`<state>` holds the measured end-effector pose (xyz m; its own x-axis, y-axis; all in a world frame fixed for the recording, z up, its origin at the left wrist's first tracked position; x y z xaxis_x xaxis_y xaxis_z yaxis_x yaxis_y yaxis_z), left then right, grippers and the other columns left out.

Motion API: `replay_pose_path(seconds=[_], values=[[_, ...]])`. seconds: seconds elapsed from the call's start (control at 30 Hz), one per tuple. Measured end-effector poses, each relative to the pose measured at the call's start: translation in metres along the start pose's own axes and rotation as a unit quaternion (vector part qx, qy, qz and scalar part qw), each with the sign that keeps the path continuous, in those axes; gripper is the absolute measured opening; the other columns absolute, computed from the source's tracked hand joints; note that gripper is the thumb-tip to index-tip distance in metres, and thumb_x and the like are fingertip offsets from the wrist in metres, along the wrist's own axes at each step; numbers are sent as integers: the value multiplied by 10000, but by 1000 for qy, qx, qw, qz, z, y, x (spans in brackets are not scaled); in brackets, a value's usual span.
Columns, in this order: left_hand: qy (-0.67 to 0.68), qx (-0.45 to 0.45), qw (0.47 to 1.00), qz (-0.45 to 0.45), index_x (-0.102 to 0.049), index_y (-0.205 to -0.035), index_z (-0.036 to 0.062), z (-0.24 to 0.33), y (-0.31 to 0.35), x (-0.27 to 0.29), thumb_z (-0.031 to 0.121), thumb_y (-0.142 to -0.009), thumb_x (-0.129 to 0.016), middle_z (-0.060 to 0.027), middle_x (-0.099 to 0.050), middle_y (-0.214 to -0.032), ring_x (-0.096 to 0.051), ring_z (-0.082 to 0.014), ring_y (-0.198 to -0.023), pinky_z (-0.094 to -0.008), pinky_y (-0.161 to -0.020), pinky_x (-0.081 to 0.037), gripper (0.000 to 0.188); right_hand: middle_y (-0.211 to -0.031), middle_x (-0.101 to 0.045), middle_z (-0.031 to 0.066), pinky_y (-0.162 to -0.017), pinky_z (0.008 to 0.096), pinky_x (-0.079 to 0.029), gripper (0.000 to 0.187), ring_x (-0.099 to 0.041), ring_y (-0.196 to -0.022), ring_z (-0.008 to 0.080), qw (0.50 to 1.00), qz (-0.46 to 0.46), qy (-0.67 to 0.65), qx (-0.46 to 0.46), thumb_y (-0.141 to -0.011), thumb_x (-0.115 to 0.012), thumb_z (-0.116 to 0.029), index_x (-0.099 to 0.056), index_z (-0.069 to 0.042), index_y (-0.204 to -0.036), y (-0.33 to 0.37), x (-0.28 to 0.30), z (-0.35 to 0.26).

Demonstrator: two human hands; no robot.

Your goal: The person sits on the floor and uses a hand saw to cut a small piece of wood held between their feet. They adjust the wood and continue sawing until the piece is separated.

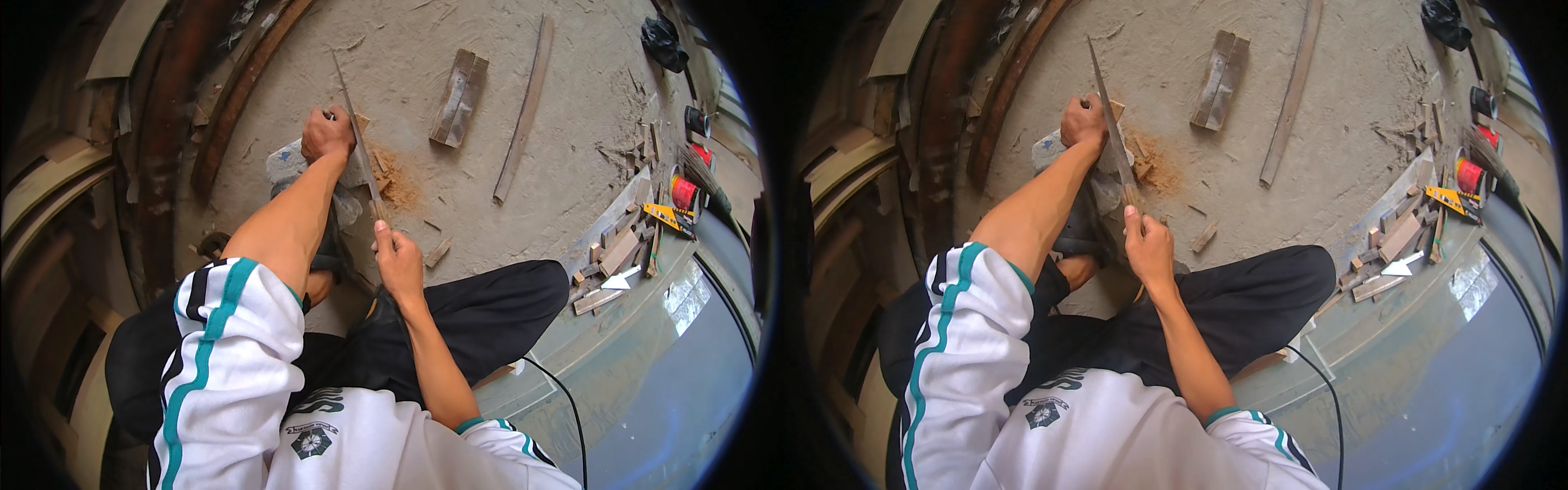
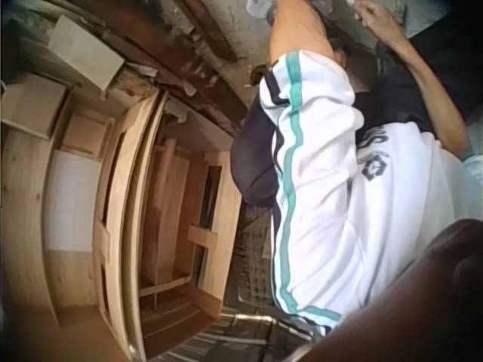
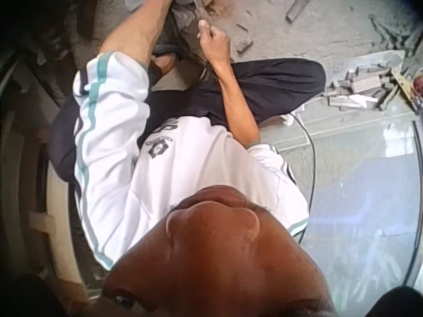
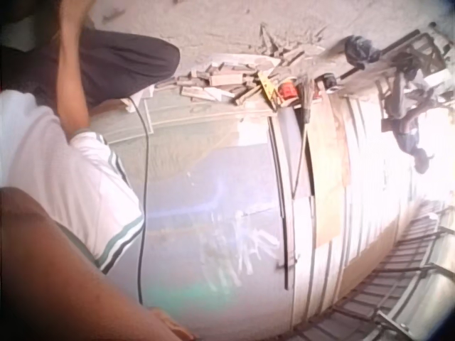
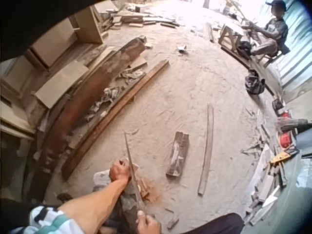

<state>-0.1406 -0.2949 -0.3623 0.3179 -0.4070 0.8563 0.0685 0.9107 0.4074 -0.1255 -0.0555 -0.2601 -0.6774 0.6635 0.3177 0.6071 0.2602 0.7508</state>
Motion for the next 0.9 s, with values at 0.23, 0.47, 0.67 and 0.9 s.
replay_pose_path(seconds=[0.23, 0.47, 0.67, 0.9], values=[[1, -6, 1000, 1, -648, -918, 24, 6, 2, 4, 404, -881, -472, -208, -672, -1038, -627, -430, -970, -498, -827, -476, 420, -613, -544, 300, -595, 487, -427, 716, -569, -586, 434, 996, 27, 88, 3, -963, -517, -545, -575, 97, -649, 16, 9, 17], [2, -6, 1000, -17, -641, -941, 26, 5, 5, -2, 399, -885, -465, -210, -669, -1051, -622, -433, -986, -504, -840, -471, 416, -555, -533, 267, -575, 465, -433, 710, -545, -520, 373, 998, 19, 62, 15, -957, -525, -555, -618, 89, -673, -30, 1, -1], [2, -1, 1000, 8, -638, -963, 37, -1, -2, 2, 395, -890, -460, -214, -668, -1062, -621, -443, -995, -516, -854, -470, 406, -540, -518, 232, -567, 439, -434, 705, -562, -513, 333, 999, 5, 51, -15, -975, -502, -545, -629, 97, -712, 27, 20, 27], [5, -17, 1000, 7, -649, -962, 32, 3, 1, 0, 424, -904, -433, -243, -673, -1030, -623, -460, -985, -506, -851, -468, 452, -548, -536, 214, -575, 413, -446, 684, -564, -518, 308, 996, 20, 77, 45, -985, -494, -529, -639, 84, -718, -34, -4, -17]])
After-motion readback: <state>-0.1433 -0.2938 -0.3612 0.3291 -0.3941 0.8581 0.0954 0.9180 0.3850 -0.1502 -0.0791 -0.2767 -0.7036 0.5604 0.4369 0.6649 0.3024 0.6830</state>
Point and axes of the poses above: each hand's wrist, its own y-axis away from the middle knuckle, its own x-axis out of the back of the hand, z = x × y, the point moved 6 cm from there along -y, towards the middle knuckle
